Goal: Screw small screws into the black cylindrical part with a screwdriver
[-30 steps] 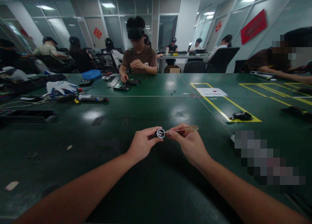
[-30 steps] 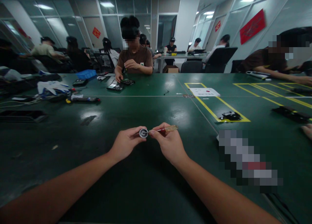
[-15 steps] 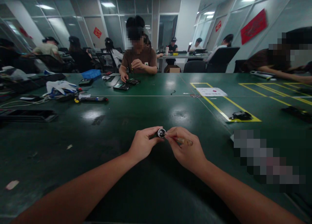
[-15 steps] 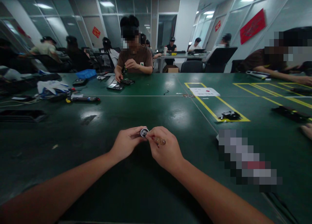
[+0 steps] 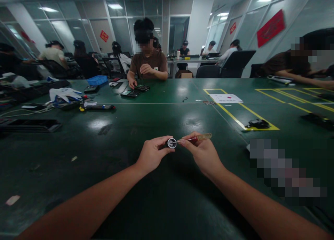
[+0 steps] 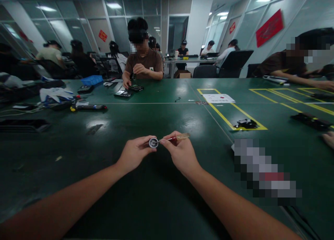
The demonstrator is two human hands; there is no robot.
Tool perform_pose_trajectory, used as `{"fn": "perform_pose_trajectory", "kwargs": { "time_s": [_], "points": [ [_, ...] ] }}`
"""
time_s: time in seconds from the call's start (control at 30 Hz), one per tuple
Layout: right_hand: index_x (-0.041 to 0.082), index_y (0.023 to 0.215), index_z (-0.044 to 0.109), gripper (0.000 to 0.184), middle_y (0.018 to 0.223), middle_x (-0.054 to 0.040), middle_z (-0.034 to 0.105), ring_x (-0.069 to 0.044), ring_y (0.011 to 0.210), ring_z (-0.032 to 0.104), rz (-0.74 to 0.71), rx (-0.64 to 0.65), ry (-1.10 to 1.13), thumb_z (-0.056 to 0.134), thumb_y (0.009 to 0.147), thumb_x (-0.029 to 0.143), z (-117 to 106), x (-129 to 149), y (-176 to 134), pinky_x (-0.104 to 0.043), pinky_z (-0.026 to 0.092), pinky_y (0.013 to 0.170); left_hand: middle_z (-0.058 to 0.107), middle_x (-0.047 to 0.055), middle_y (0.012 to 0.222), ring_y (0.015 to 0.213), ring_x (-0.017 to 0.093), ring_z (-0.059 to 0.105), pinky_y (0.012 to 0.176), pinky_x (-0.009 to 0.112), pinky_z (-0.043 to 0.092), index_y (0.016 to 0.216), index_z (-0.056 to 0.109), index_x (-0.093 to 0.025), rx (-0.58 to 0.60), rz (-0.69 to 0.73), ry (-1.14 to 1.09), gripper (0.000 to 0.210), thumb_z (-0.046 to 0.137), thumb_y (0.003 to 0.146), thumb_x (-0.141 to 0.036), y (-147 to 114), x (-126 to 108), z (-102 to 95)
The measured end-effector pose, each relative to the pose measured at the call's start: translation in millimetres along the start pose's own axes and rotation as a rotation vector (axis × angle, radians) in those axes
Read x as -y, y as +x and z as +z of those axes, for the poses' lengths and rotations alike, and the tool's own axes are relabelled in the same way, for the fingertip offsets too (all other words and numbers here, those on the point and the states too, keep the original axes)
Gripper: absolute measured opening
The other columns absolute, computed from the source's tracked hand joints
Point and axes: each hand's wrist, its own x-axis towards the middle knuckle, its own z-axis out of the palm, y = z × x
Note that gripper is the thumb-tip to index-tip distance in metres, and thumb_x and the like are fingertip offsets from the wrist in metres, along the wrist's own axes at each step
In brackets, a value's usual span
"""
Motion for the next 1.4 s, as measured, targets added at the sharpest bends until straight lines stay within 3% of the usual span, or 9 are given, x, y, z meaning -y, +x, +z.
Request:
{"fn": "perform_pose_trajectory", "kwargs": {
  "time_s": [0.27,0.43,0.73,0.9,1.4],
  "points": [
    [0.020,0.083,0.066,0.023,0.078,-0.0032,0.071,-0.020,0.077,0.068,0.008,-0.017,0.059,0.080,0.078,0.038,2.5,2.8,-0.2,-0.036,0.054,0.075,0.075,0.005,0.111,0.106,0.024,0.071,0.101,0.041,0.055,0.112,0.074,-0.022,0.007,-0.036,-0.037,0.037,0.079,0.076,-0.016,0.4,-2.2,1.5],
    [0.021,0.081,0.066,0.019,0.078,-0.0043,0.072,-0.020,0.072,0.067,-0.118,-0.021,-0.104,0.077,0.082,0.037,2.1,8.1,-3.2,-0.033,0.052,0.067,0.074,0.006,0.115,0.108,0.025,0.070,0.103,0.043,0.054,0.113,0.074,-0.021,-0.004,-0.047,-0.065,0.039,0.079,0.075,-0.015,-0.4,-1.1,1.2],
    [0.021,0.082,0.068,0.016,0.078,-0.0046,0.073,-0.020,0.071,0.068,-0.145,0.041,-0.141,0.074,0.084,0.035,-1.7,9.7,-4.3,-0.034,0.054,0.066,0.074,0.006,0.116,0.110,0.025,0.070,0.104,0.044,0.054,0.115,0.073,-0.022,0.011,-0.038,-0.062,0.039,0.079,0.076,-0.018,-0.3,0.1,1.1],
    [0.023,0.085,0.068,0.009,0.082,-0.0043,0.073,-0.021,0.075,0.069,-0.259,-0.022,-0.274,0.070,0.088,0.031,-4.2,10.1,-7.4,-0.035,0.055,0.070,0.074,0.007,0.116,0.111,0.026,0.069,0.104,0.045,0.054,0.115,0.073,-0.021,0.002,-0.035,-0.045,0.039,0.080,0.076,-0.019,-0.1,2.0,0.4],
    [0.024,0.085,0.067,0.007,0.081,-0.0032,0.072,-0.021,0.075,0.069,-0.445,0.026,-0.527,0.063,0.091,0.023,-5.2,22.3,-13.3,-0.034,0.053,0.069,0.074,0.007,0.112,0.108,0.026,0.069,0.100,0.046,0.056,0.110,0.073,-0.021,-0.016,-0.037,-0.045,0.033,0.076,0.077,-0.016,-0.7,-0.7,2.6]
  ]
}}
